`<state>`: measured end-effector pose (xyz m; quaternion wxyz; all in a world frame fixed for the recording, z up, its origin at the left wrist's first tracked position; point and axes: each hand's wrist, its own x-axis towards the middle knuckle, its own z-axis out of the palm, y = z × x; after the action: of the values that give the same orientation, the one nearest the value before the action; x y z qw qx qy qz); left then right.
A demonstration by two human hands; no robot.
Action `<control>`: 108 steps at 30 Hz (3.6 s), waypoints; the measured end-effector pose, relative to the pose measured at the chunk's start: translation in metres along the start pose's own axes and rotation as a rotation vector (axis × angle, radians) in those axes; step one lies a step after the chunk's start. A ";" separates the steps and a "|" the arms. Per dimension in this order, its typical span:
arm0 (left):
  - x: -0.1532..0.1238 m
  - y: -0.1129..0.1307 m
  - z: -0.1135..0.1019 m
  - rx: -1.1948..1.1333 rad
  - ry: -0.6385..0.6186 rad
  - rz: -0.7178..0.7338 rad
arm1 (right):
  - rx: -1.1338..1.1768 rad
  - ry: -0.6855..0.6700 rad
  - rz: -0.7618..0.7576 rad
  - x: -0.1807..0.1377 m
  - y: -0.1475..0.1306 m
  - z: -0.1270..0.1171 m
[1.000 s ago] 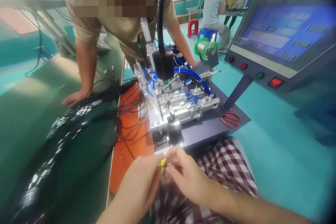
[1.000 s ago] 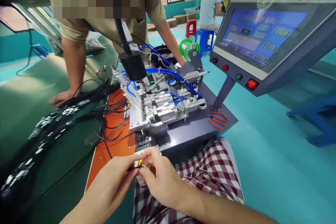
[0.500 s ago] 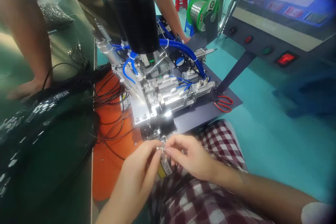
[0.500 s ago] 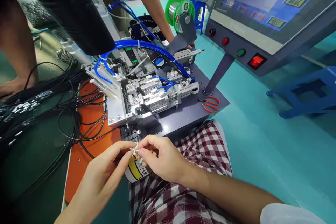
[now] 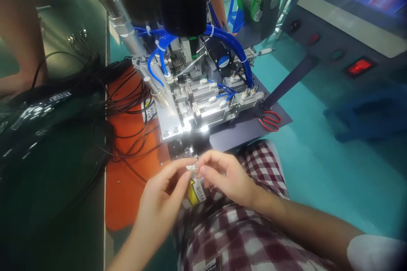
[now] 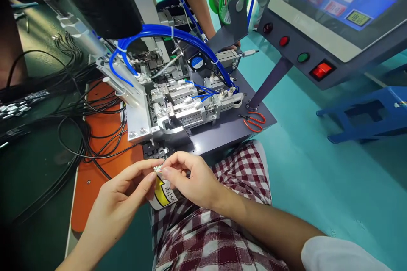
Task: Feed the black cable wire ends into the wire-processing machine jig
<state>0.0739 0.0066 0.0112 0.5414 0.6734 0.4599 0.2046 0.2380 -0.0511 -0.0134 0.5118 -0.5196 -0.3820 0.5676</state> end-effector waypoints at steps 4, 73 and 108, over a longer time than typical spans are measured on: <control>-0.001 -0.002 -0.001 -0.063 -0.018 -0.002 | 0.027 0.024 0.001 0.001 0.001 0.003; 0.005 -0.008 -0.007 -0.428 -0.005 -0.287 | -0.041 0.036 0.094 0.016 -0.004 0.009; 0.023 0.001 0.003 -0.354 0.113 -0.268 | -0.284 0.087 -0.163 0.030 -0.003 0.000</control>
<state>0.0879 0.0238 0.0059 0.6469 0.4883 0.5317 0.2457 0.2404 -0.0206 -0.0161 0.4936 -0.5781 -0.4765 0.4417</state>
